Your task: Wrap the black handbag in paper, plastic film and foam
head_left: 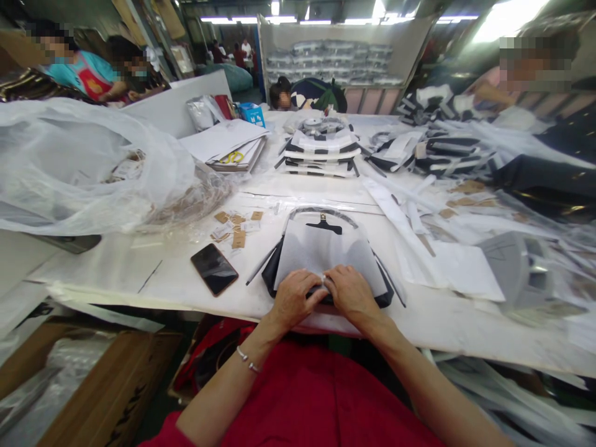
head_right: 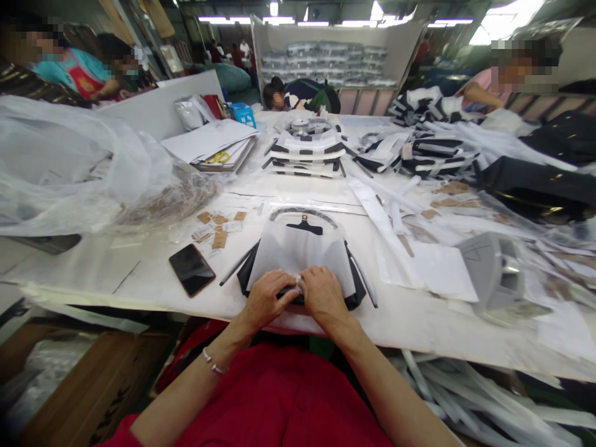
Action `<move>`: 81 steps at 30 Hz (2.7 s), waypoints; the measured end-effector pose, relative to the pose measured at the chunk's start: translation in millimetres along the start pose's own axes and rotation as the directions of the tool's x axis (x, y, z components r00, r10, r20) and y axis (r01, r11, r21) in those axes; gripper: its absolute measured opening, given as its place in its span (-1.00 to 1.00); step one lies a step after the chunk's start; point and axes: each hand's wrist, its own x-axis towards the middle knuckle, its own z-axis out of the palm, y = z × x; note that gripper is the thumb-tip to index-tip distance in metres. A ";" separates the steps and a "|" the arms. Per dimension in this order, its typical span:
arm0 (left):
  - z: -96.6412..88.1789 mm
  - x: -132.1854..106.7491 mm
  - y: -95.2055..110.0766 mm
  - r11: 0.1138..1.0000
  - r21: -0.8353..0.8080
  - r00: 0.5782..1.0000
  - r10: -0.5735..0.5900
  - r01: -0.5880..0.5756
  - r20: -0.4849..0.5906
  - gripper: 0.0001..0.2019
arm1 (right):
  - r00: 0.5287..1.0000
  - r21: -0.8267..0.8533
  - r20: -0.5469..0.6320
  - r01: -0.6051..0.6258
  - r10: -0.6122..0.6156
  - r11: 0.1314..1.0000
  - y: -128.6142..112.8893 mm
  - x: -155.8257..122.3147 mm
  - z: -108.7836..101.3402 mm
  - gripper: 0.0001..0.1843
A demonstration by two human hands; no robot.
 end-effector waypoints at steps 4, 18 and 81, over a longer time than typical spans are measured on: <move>-0.7 -0.3 -0.6 0.999 -0.033 1.000 -0.007 0.006 -0.020 -0.82 | 1.000 -0.065 0.014 0.014 -0.013 0.998 -4.0 -1.6 -3.6 -0.72; 1.3 -0.5 -2.6 0.998 0.048 0.985 0.036 -0.045 0.170 -0.75 | 0.978 0.090 -0.208 0.039 -0.020 0.995 3.5 -22.8 15.4 -0.79; 16.0 82.6 -43.3 0.842 0.524 0.971 -0.216 0.129 0.108 -0.68 | 0.960 -0.072 -0.196 -0.216 0.199 0.974 22.5 71.3 9.6 -0.54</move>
